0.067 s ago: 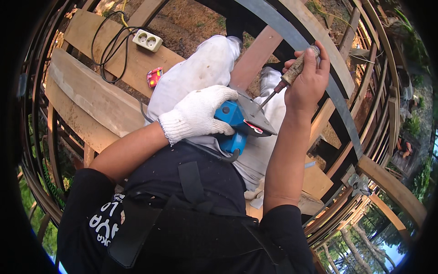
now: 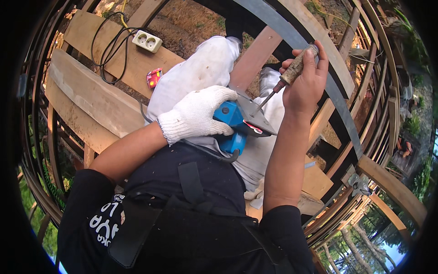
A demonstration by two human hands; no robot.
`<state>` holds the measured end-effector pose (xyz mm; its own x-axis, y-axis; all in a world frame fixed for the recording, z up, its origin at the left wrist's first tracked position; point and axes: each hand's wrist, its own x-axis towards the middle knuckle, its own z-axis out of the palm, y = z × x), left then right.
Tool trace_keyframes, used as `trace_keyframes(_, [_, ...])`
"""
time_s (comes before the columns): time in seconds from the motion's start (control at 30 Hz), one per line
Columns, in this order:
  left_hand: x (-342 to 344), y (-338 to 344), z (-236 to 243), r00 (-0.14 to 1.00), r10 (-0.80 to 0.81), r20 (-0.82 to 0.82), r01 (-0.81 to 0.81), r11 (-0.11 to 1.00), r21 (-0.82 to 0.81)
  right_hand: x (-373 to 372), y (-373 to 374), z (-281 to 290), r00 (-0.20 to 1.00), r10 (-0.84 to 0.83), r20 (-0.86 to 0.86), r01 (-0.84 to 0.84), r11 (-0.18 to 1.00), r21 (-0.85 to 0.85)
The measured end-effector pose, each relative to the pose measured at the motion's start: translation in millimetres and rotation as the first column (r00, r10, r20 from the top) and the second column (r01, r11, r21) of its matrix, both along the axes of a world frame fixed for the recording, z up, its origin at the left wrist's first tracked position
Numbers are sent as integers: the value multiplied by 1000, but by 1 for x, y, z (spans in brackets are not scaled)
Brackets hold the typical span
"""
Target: The person repairs an electric wood planer by using a screwdriver to remove and replace screws from the metal base plate, handling a small electronic component, and inspecting the internal drive belt and motor housing.
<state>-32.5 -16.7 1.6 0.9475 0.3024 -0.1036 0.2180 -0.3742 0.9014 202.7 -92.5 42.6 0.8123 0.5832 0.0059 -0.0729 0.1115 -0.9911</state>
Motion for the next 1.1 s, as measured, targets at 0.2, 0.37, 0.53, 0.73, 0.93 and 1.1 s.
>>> trace_keyframes(0.2, [-1,6,2,999,-54,4,53,998,32,7,-1,-19,941,84,-327,-41,990,135])
trace_keyframes(0.37, [1,7,7,997,-75,-10,75,990,119,30,7,-35,846,12,-532,99,979,179])
trace_keyframes(0.53, [3,5,12,999,-29,-14,31,981,191,36,22,-73,852,-66,-519,135,986,95])
trace_keyframes(0.73, [8,7,16,994,-20,-111,42,979,198,19,43,-106,862,-9,-506,-3,1000,-24])
trace_keyframes(0.93, [10,19,5,996,-74,-50,82,975,208,15,57,-120,815,138,-563,-110,990,83])
trace_keyframes(1.1, [15,24,6,986,-137,-96,153,970,188,15,57,-127,733,228,-641,-145,973,181])
